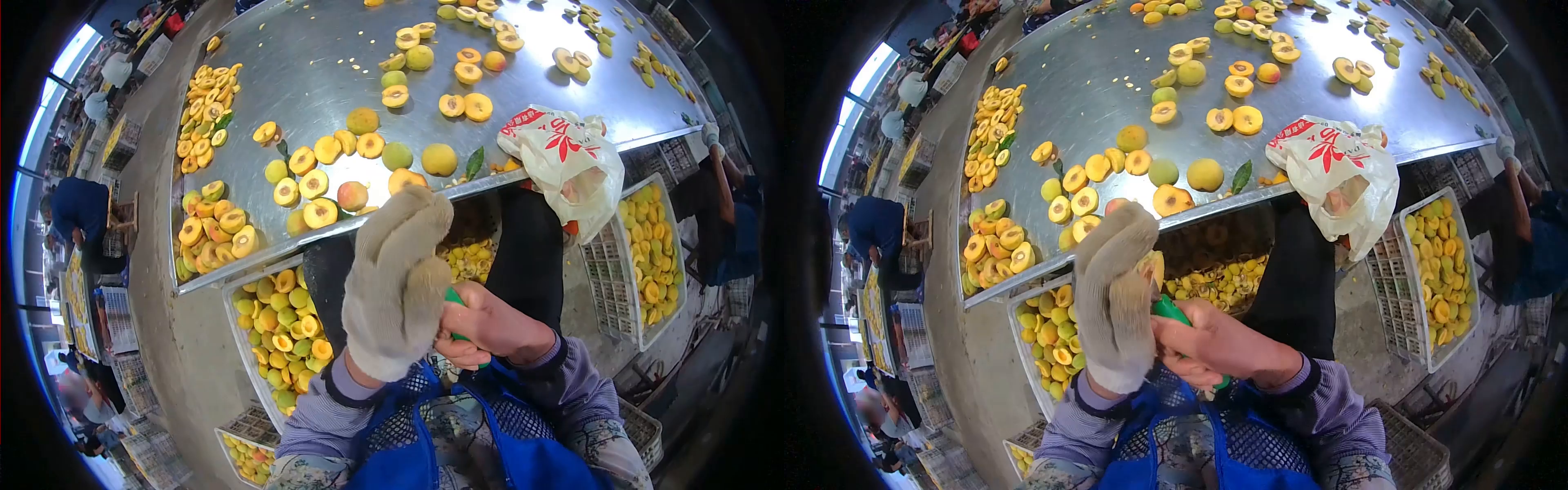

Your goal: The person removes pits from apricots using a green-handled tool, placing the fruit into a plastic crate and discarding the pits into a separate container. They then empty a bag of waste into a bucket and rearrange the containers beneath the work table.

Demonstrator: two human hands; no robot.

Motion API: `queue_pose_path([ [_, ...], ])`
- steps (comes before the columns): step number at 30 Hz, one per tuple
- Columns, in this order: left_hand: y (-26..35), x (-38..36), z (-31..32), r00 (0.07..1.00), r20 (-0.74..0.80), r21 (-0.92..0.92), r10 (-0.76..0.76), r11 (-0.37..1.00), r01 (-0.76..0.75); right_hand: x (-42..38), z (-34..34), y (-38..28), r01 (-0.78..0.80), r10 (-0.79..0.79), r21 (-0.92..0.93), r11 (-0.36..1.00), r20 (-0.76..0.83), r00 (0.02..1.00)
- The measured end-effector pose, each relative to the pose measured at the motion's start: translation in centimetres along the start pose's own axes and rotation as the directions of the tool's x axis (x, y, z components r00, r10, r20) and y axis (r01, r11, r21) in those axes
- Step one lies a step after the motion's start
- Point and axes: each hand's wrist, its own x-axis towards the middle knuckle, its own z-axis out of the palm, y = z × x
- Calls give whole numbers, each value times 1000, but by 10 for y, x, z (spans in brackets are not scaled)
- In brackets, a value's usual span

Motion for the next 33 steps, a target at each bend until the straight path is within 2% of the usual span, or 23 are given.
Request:
queue_pose_path([
  [1, 0, 2, -2, 987, 78, -92, -137, 985, 144, 0, -2, 1, -12, 12, 8, 1000, 14, 1000],
  [2, 5, 4, -6, 987, 80, -95, -136, 985, 143, -1, -1, 0, -10, 10, 8, 1000, 12, 1000],
  [3, 13, 8, -10, 906, 189, -271, -379, 866, 419, -3, 1, 0, -50, 47, 69, 996, 56, 997],
  [4, 17, 10, -14, 756, 337, -396, -562, 644, 655, -3, 2, -1, -90, 77, 127, 988, 102, 992],
  [5, 14, 9, -16, 756, 337, -396, -561, 643, 655, -3, 0, 3, -90, 77, 128, 988, 101, 992],
  [7, 5, 7, -17, 954, 260, -251, -149, 944, 216, -2, -6, 14, -136, 17, 326, 936, 343, 939],
  [10, 3, 6, -12, 983, 173, -244, -54, 965, 96, 0, -6, 17, -120, -35, 370, 921, 386, 922],
  [14, 10, 13, -18, 959, 247, -202, -136, 961, 189, 0, -2, 18, -118, -40, 411, 904, 356, 934],
  [16, 15, 15, -18, 880, 315, -280, -355, 851, 443, 1, -4, 18, -134, -55, 438, 889, 393, 918],
  [17, 14, 16, -18, 881, 314, -283, -354, 851, 442, 1, -6, 19, -133, -54, 437, 890, 391, 919],
  [18, 11, 15, -18, 952, 275, -107, -136, 980, 171, 0, -6, 23, -141, -68, 464, 874, 403, 913],
  [19, 9, 18, -18, 954, 280, 86, 103, 987, -132, 0, -6, 25, -144, -87, 487, 862, 421, 903],
  [21, 10, 19, -15, 952, 276, 54, 133, 987, -154, 3, -6, 26, -169, -114, 541, 824, 450, 886],
  [22, 12, 18, -14, 936, 303, -201, -178, 948, 245, 4, -6, 29, -196, -141, 594, 780, 473, 870],
  [23, 14, 18, -15, 801, 402, -410, -443, 696, 590, 5, -7, 32, -196, -141, 595, 780, 472, 870],
  [24, 17, 19, -16, 802, 400, -411, -443, 696, 589, 6, -7, 36, -210, -165, 612, 763, 497, 852],
  [26, 20, 20, -20, 797, 446, -159, -408, 840, 519, 5, -8, 40, -229, -183, 626, 746, 522, 833],
  [27, 15, 18, -18, 797, 441, -159, -412, 839, 521, 5, -8, 41, -233, -172, 613, 755, 528, 832],
  [28, 6, 16, -15, 936, 326, -108, -132, 979, 175, 5, -8, 42, -238, -161, 597, 766, 537, 828],
  [29, -1, 15, -13, 953, 235, -8, 189, 981, -193, 5, -7, 42, -244, -158, 591, 769, 546, 823],
  [31, 2, 13, -12, 961, 220, -34, 170, 985, -167, 4, -6, 42, -252, -153, 624, 740, 520, 840],
  [32, 6, 11, -13, 941, 300, -222, -156, 948, 228, 5, -7, 42, -256, -149, 619, 742, 526, 837],
  [33, 9, 9, -13, 794, 433, -358, -427, 727, 586, 5, -8, 42, -245, -160, 630, 737, 515, 842],
])
